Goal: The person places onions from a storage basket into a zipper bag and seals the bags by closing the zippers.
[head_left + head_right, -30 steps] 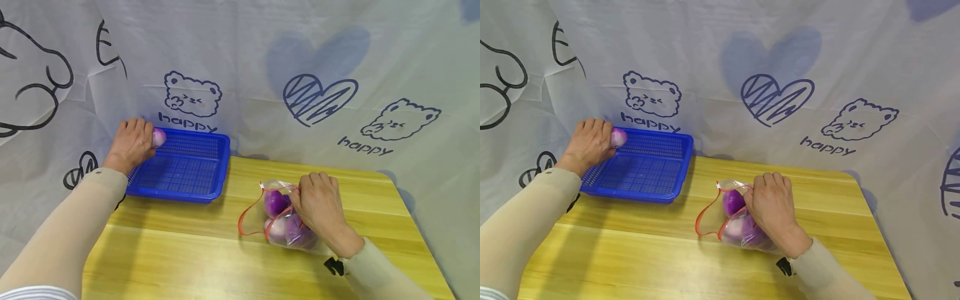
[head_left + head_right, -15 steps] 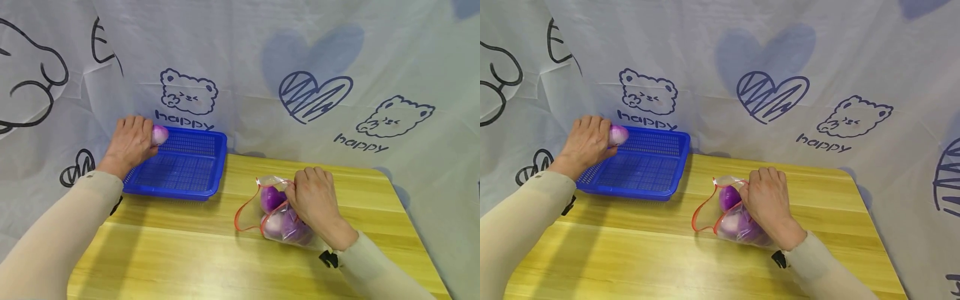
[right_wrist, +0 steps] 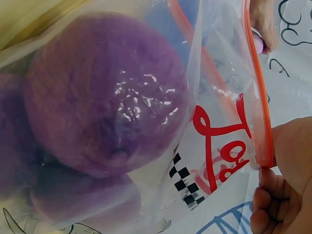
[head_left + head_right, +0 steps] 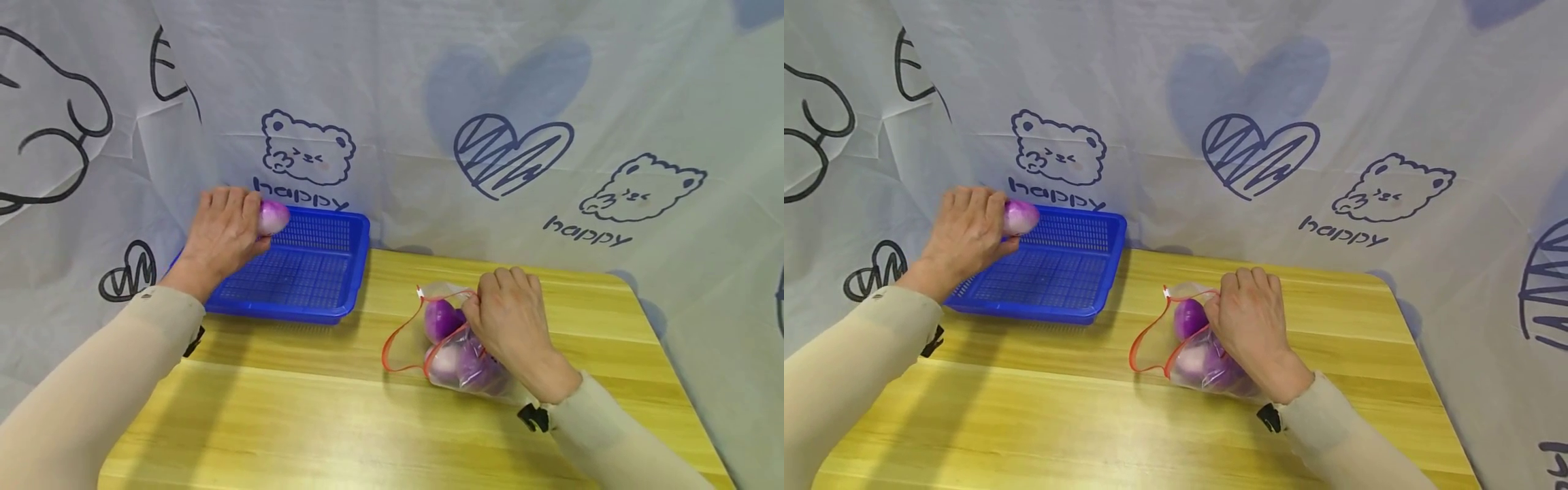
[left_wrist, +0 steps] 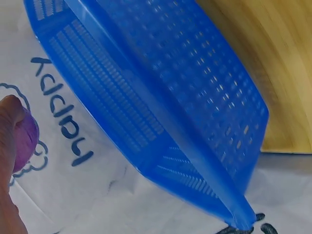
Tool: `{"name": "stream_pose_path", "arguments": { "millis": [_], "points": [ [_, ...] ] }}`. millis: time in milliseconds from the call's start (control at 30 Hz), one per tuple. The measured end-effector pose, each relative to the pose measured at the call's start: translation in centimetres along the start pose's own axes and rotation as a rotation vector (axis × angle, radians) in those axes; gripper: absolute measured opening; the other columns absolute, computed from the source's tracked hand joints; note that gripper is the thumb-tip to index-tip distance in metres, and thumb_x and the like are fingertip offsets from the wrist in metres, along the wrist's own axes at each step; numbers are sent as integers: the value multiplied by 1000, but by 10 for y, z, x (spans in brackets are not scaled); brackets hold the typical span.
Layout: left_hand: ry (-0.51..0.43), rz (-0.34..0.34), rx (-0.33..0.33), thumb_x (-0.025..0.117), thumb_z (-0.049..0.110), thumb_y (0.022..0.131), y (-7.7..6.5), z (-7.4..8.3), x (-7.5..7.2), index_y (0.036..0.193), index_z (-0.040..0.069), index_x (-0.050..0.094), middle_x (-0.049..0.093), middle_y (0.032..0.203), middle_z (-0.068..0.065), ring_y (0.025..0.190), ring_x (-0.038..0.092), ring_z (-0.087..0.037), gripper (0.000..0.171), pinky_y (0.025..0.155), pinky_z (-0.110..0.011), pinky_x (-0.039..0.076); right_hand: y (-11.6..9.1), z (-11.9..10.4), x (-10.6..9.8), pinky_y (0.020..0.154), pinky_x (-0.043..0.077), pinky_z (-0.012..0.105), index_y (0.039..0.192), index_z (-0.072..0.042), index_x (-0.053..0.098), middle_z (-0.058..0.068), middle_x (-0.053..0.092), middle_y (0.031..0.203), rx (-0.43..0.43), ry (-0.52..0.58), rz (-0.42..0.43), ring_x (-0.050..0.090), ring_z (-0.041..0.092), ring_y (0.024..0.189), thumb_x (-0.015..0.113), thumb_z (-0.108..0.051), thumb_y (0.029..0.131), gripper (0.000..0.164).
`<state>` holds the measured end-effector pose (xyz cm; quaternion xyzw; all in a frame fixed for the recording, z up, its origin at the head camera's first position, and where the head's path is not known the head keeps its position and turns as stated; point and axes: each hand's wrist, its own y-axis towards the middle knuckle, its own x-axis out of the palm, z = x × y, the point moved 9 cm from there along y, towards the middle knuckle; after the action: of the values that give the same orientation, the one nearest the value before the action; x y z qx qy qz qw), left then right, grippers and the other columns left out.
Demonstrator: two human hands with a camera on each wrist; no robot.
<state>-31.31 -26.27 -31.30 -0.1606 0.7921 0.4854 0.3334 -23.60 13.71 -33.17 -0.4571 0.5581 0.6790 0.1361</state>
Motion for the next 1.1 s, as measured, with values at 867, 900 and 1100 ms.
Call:
{"name": "stream_pose_path", "arguments": {
  "millis": [867, 900, 1100],
  "points": [
    [-187, 168, 72, 89, 30, 77, 19, 92, -38, 123, -2, 49, 53, 113, -23, 99, 50, -43, 69, 81, -54, 44, 14, -5, -13, 70, 35, 44, 69, -9, 46, 7, 44, 68, -18, 4, 34, 43, 33, 69, 54, -15, 85, 19],
    [-197, 173, 86, 89, 30, 77, 19, 99, -39, 124, -2, 50, 54, 113, -23, 99, 50, -42, 69, 82, -54, 45, 15, -5, -13, 70, 35, 44, 69, -9, 47, 7, 44, 68, -14, 3, 29, 43, 33, 69, 55, -15, 85, 19],
    [-252, 150, 140, 93, 36, 73, 17, 142, -43, 127, -2, 50, 56, 116, -21, 104, 52, -40, 78, 87, -53, 47, 20, -8, -14, 72, 36, 45, 68, -9, 47, 7, 45, 69, -4, -9, 15, 45, 34, 72, 55, -17, 85, 20]
  ]
}}
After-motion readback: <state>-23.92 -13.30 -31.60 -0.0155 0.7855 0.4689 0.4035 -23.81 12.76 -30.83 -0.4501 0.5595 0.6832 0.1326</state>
